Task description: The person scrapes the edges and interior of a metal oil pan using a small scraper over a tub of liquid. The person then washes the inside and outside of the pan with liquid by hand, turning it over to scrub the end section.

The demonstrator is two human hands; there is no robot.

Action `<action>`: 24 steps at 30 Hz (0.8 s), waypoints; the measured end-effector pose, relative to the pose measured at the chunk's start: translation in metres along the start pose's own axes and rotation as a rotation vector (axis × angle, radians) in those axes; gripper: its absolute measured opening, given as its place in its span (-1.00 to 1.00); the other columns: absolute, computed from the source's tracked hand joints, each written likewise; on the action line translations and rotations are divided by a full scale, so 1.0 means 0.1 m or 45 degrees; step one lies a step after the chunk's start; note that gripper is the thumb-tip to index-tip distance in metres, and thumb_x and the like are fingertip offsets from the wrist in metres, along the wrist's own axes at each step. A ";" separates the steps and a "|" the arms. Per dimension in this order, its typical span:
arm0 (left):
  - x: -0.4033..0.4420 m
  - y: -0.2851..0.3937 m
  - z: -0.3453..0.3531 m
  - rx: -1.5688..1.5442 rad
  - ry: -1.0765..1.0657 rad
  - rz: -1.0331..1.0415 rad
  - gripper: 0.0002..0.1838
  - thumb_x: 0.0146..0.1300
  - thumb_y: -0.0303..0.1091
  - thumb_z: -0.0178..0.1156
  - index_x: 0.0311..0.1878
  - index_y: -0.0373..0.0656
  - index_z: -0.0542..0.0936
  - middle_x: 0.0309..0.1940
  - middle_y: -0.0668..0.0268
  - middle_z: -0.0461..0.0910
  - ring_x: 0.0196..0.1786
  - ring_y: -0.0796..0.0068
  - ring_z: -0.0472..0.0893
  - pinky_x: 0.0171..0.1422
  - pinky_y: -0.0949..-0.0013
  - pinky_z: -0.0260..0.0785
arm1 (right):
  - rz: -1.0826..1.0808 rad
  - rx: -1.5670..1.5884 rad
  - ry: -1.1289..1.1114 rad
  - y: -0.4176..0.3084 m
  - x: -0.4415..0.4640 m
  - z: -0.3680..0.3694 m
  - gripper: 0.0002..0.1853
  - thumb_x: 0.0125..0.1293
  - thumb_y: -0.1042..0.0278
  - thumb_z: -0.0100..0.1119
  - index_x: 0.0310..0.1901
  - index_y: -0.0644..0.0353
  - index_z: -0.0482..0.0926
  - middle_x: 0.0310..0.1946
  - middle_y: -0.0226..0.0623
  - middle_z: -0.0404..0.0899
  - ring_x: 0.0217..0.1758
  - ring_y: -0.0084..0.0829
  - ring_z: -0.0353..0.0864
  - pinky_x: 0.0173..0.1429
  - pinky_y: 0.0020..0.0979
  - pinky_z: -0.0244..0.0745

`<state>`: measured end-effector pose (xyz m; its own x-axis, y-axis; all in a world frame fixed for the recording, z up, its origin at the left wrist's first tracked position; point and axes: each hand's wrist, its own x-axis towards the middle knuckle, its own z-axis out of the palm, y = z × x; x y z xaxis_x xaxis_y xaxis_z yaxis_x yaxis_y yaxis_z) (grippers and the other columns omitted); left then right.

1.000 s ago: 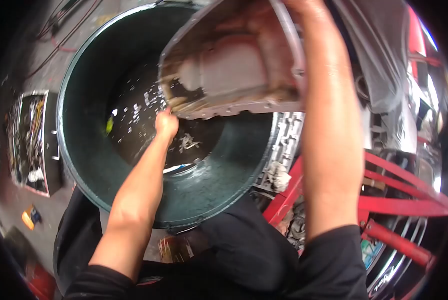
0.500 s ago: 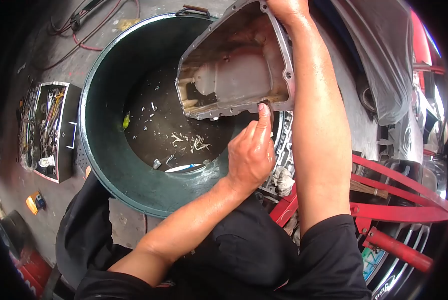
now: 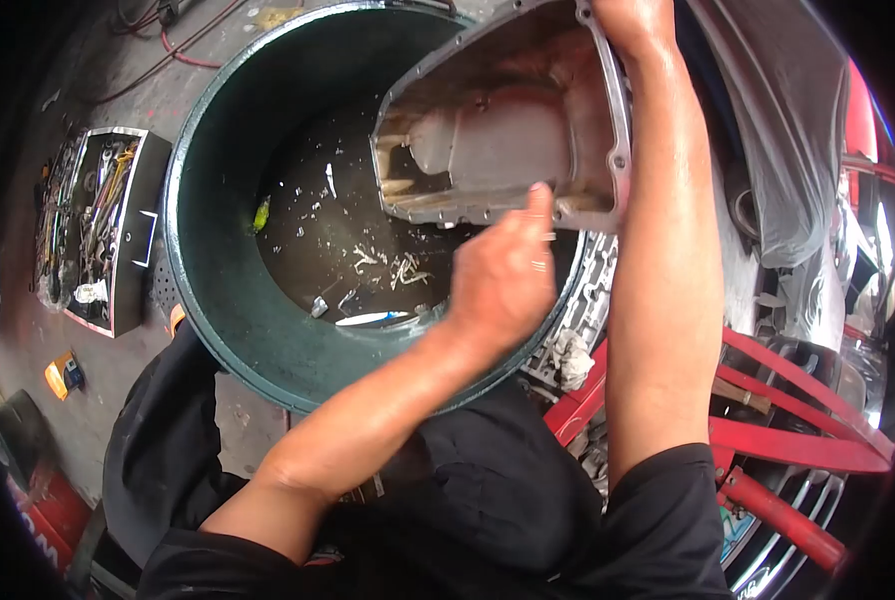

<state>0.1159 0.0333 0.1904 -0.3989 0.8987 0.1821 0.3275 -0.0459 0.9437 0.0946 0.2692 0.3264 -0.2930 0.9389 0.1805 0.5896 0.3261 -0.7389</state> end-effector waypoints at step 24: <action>0.09 -0.55 -0.39 0.177 0.147 0.350 -0.53 0.18 -0.63 0.14 0.21 -0.27 0.57 0.05 0.09 0.63 0.12 -0.02 0.55 0.24 0.06 0.44 | 0.102 -0.284 -0.184 -0.03 0.18 -0.01 -0.56 0.36 0.01 0.22 0.07 0.19 0.68 -0.17 -0.16 0.72 -0.15 -0.32 0.63 -0.05 -0.25 0.52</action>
<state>0.0608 0.0271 0.1504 -0.3708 0.8053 0.4626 0.5474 -0.2129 0.8094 0.0884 0.2853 0.3321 -0.3336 0.9425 0.0209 0.7618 0.2826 -0.5829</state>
